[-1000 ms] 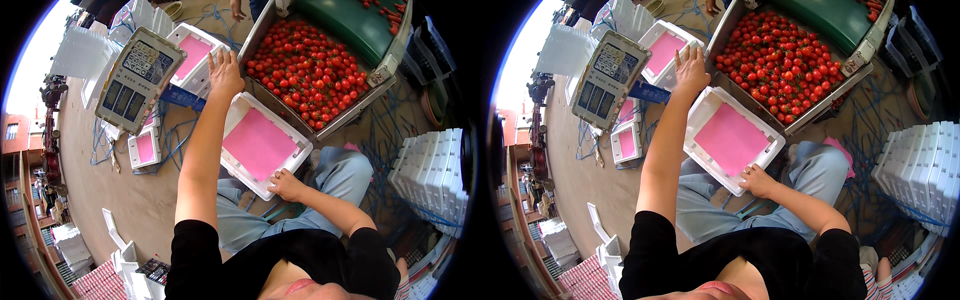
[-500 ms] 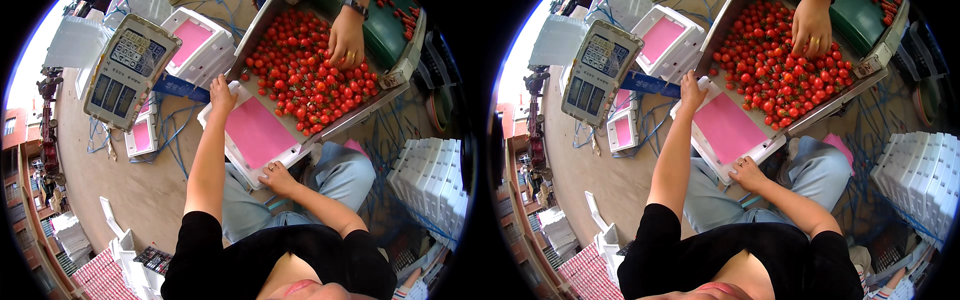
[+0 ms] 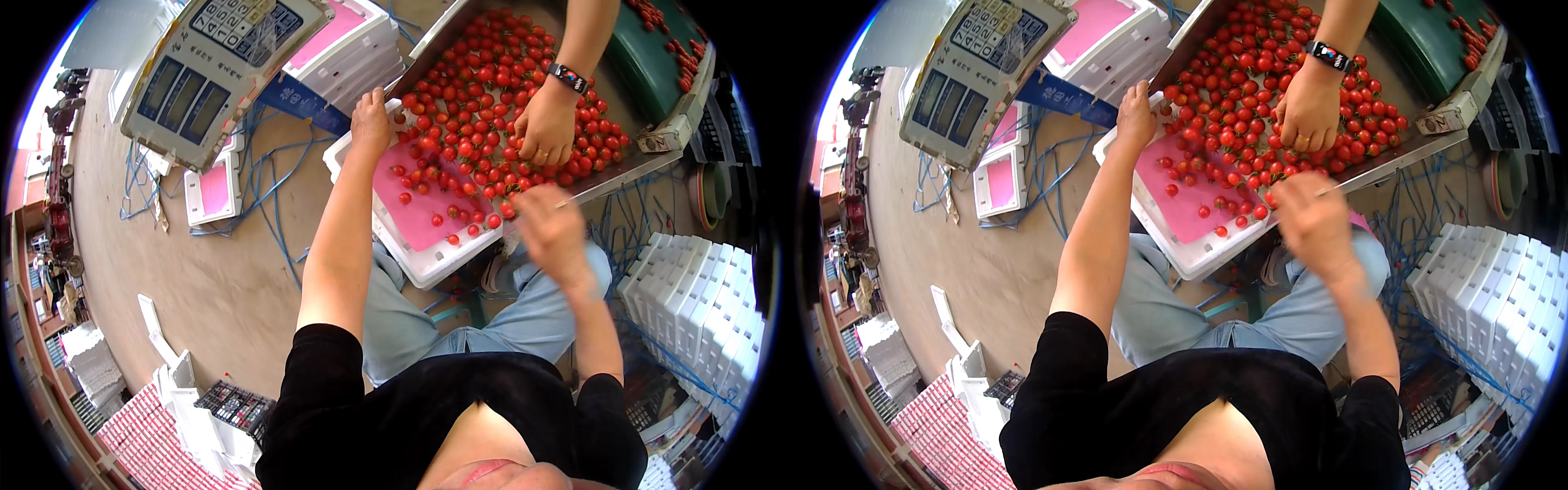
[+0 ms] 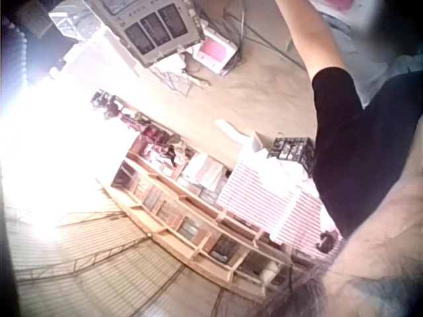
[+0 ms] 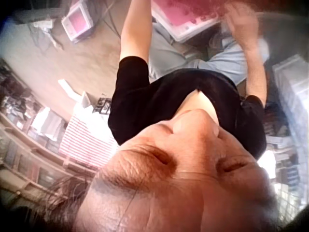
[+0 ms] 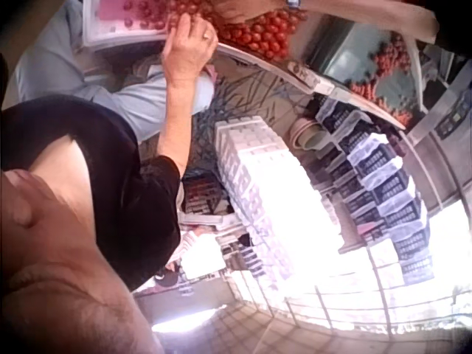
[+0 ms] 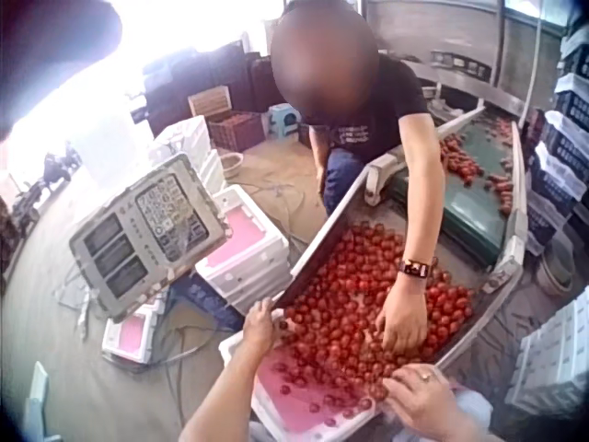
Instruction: The person sorts cherry tomatoes by hand from a large bin into white foam boxes, placing a pink paper sheet and a foam lid on each box before setting it aside.
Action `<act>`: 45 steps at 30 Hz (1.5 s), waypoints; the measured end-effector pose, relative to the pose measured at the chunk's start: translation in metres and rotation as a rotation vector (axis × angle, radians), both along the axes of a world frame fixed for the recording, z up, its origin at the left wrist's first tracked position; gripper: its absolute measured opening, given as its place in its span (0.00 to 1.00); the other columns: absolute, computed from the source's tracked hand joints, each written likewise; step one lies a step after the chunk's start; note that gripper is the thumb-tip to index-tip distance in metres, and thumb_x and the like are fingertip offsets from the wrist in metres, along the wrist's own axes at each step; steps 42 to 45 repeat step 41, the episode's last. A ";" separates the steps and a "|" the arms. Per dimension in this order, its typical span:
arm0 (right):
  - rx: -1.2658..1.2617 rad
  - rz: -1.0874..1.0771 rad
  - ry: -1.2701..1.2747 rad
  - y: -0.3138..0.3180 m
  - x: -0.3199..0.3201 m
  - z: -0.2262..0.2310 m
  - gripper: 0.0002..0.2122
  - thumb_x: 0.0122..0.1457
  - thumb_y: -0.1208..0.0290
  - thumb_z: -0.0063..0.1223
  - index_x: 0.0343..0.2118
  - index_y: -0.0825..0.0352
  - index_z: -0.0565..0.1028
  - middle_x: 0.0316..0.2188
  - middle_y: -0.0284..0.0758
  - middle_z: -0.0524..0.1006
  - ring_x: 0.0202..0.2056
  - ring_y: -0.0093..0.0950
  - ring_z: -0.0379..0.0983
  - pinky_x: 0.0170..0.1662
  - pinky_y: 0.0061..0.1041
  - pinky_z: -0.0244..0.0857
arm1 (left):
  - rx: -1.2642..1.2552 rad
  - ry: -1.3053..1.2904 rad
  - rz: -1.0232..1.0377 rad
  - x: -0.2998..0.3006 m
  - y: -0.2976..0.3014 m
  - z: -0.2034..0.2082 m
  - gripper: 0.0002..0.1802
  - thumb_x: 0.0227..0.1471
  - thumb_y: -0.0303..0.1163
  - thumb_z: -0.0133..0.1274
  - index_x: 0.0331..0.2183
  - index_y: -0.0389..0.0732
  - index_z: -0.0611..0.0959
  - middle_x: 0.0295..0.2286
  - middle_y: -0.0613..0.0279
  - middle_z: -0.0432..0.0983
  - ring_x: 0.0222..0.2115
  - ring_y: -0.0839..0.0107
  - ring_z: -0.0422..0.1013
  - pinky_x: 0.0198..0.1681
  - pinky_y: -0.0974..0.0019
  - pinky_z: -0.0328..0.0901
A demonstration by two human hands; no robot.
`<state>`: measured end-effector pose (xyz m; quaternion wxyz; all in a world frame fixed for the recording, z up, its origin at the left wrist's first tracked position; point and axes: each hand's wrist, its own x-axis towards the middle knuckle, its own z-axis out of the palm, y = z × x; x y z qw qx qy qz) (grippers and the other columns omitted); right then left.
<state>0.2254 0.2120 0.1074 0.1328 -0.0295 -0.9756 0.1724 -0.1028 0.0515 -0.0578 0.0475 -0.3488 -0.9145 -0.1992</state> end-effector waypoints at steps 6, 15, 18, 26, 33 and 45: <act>0.533 -0.425 -0.263 0.070 0.003 -0.011 0.28 0.52 0.60 0.64 0.56 0.61 0.71 0.48 0.43 0.73 0.54 0.43 0.66 0.57 0.43 0.61 | -0.027 -0.142 -0.022 0.000 0.005 0.011 0.32 0.41 0.19 0.58 0.51 0.40 0.70 0.45 0.46 0.72 0.48 0.46 0.69 0.50 0.50 0.67; 0.253 -0.462 -0.612 0.036 -0.050 -0.031 0.47 0.45 0.61 0.71 0.68 0.52 0.54 0.61 0.46 0.59 0.58 0.52 0.62 0.50 0.45 0.73 | -0.147 -0.143 -0.002 0.001 0.009 0.028 0.32 0.40 0.22 0.61 0.50 0.39 0.71 0.44 0.48 0.73 0.48 0.48 0.70 0.51 0.52 0.67; 0.212 -0.401 -0.616 0.022 -0.053 -0.042 0.49 0.43 0.67 0.73 0.68 0.54 0.54 0.61 0.46 0.56 0.57 0.54 0.62 0.51 0.44 0.74 | -0.147 -0.144 -0.005 0.000 0.005 0.028 0.31 0.41 0.23 0.62 0.50 0.39 0.71 0.45 0.47 0.73 0.49 0.48 0.70 0.51 0.52 0.67; 0.132 -0.334 -0.587 0.012 -0.058 -0.059 0.46 0.43 0.75 0.70 0.66 0.60 0.56 0.57 0.48 0.58 0.50 0.54 0.68 0.50 0.44 0.72 | -0.162 -0.157 0.001 0.001 0.010 0.035 0.27 0.43 0.22 0.56 0.48 0.39 0.72 0.46 0.46 0.73 0.49 0.46 0.69 0.52 0.50 0.66; -0.102 -0.086 -0.471 -0.015 -0.068 -0.068 0.40 0.44 0.74 0.70 0.62 0.64 0.61 0.54 0.51 0.61 0.48 0.55 0.68 0.52 0.44 0.68 | -0.169 -0.127 -0.025 -0.003 0.005 0.033 0.25 0.44 0.24 0.58 0.47 0.38 0.74 0.44 0.47 0.75 0.48 0.48 0.72 0.50 0.51 0.68; -0.050 -0.637 -0.063 0.047 -0.101 -0.063 0.26 0.52 0.58 0.66 0.54 0.58 0.73 0.58 0.39 0.67 0.55 0.42 0.64 0.58 0.40 0.62 | -0.181 -0.195 -0.017 -0.005 0.003 0.041 0.27 0.44 0.26 0.59 0.48 0.41 0.73 0.48 0.50 0.73 0.50 0.48 0.70 0.53 0.51 0.67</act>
